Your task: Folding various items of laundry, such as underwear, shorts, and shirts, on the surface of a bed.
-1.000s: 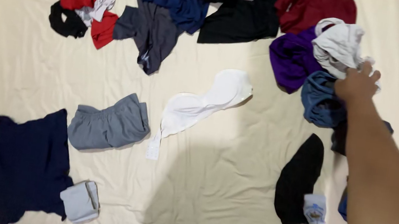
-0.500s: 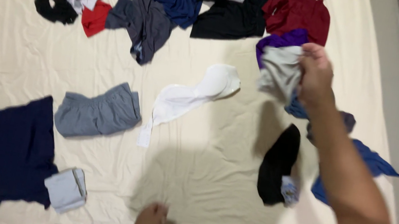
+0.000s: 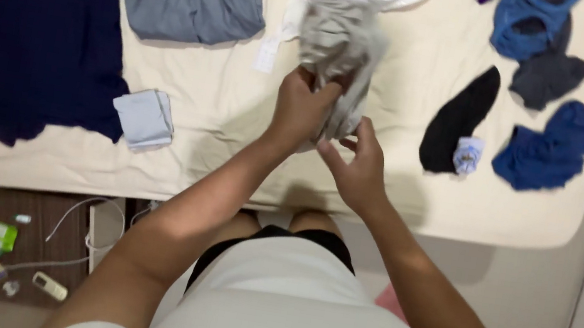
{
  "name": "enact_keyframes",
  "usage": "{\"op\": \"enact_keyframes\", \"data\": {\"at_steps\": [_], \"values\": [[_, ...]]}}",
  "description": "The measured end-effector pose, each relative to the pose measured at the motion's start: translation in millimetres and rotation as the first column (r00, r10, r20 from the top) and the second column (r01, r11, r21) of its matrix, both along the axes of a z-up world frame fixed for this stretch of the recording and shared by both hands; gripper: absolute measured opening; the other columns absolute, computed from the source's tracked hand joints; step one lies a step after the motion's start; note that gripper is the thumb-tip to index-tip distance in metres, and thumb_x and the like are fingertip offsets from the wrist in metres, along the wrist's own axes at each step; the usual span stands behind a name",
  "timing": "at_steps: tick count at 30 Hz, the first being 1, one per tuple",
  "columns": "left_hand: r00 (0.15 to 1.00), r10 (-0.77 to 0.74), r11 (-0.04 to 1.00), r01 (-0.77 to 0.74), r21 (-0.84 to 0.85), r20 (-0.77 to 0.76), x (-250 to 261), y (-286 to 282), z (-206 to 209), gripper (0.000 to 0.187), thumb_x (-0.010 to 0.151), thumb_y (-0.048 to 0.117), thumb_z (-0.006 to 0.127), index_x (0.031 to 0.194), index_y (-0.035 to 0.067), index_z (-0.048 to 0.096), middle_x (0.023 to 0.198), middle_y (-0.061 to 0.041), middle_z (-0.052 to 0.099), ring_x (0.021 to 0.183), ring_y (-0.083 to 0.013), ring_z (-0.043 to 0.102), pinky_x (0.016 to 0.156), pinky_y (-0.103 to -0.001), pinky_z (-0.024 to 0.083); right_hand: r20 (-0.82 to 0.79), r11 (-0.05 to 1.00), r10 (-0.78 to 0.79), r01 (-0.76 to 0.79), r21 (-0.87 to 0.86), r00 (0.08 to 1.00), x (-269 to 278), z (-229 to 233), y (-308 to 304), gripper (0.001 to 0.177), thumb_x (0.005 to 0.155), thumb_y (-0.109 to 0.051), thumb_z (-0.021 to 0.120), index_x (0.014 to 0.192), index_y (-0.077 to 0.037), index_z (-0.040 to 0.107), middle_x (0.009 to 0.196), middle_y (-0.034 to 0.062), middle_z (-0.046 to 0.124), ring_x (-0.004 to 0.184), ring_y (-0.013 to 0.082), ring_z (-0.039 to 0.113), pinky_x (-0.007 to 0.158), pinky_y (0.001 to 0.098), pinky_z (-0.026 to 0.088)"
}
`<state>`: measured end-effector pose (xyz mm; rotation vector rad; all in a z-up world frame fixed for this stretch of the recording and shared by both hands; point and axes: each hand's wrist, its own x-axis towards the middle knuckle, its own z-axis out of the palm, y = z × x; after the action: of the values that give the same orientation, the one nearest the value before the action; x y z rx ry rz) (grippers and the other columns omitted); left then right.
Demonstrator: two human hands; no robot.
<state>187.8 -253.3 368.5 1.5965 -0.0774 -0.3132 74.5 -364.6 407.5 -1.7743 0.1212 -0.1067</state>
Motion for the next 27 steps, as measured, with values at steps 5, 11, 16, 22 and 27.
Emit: {"op": "enact_keyframes", "data": {"at_steps": [5, 11, 16, 22, 27], "values": [[0.948, -0.187, 0.932, 0.087, -0.353, -0.259, 5, 43, 56, 0.037, 0.092, 0.021, 0.069, 0.121, -0.002, 0.063, 0.1, -0.011, 0.073, 0.082, -0.0182, 0.071, 0.068, -0.035, 0.059, -0.278, 0.832, -0.308, 0.399, 0.386, 0.91, -13, -45, -7, 0.042, 0.109, -0.038, 0.054, 0.126, 0.0, 0.062, 0.112, 0.011, 0.065, 0.105, 0.0226, 0.058, 0.097, 0.0416, 0.048], [0.758, -0.52, 0.593, -0.011, -0.805, -0.393, 32, 142, 62, 0.044, 0.103, 0.038, 0.057, 0.126, 0.001, 0.061, 0.111, -0.011, 0.073, 0.099, -0.0209, 0.075, 0.091, -0.037, 0.062, -0.219, 0.445, -0.242, 0.309, 0.841, 0.945, -34, 46, 12, 0.055, 0.107, -0.042, 0.044, 0.141, -0.001, 0.056, 0.141, 0.0105, 0.063, 0.135, 0.025, 0.058, 0.121, 0.0419, 0.042], [0.818, -0.488, 0.644, 0.102, -0.759, -0.304, 41, 170, -3, 0.031, 0.11, 0.025, 0.057, 0.126, -0.001, 0.064, 0.113, -0.01, 0.073, 0.102, -0.0176, 0.071, 0.094, -0.035, 0.057, -0.196, 0.403, -0.161, 0.245, 0.882, 0.967, -40, 54, 46, 0.058, 0.104, -0.041, 0.048, 0.144, 0.0, 0.056, 0.14, 0.0112, 0.066, 0.131, 0.0254, 0.062, 0.118, 0.04, 0.045], [0.702, 0.066, 0.835, -0.427, 0.346, 0.709, 22, 177, -29, 0.037, 0.095, 0.031, 0.081, 0.113, 0.004, 0.063, 0.098, -0.01, 0.066, 0.084, -0.0235, 0.064, 0.073, -0.036, 0.053, -0.237, 0.964, -0.044, 0.104, 0.246, 0.97, -29, 67, 98, 0.044, 0.098, -0.013, 0.067, 0.14, 0.001, 0.059, 0.108, 0.0028, 0.065, 0.087, 0.0099, 0.057, 0.077, 0.0282, 0.047], [0.738, -0.282, 0.957, 0.173, -0.232, -0.612, -21, 152, 51, 0.06, 0.089, 0.056, 0.052, 0.104, 0.0, 0.066, 0.088, -0.013, 0.069, 0.063, -0.0246, 0.065, 0.055, -0.039, 0.051, -0.086, 0.991, -0.016, 0.027, 0.134, 0.996, -33, 53, 112, 0.041, 0.106, -0.006, 0.048, 0.147, -0.004, 0.054, 0.103, -0.0003, 0.062, 0.09, 0.007, 0.054, 0.083, 0.0243, 0.048]]}}
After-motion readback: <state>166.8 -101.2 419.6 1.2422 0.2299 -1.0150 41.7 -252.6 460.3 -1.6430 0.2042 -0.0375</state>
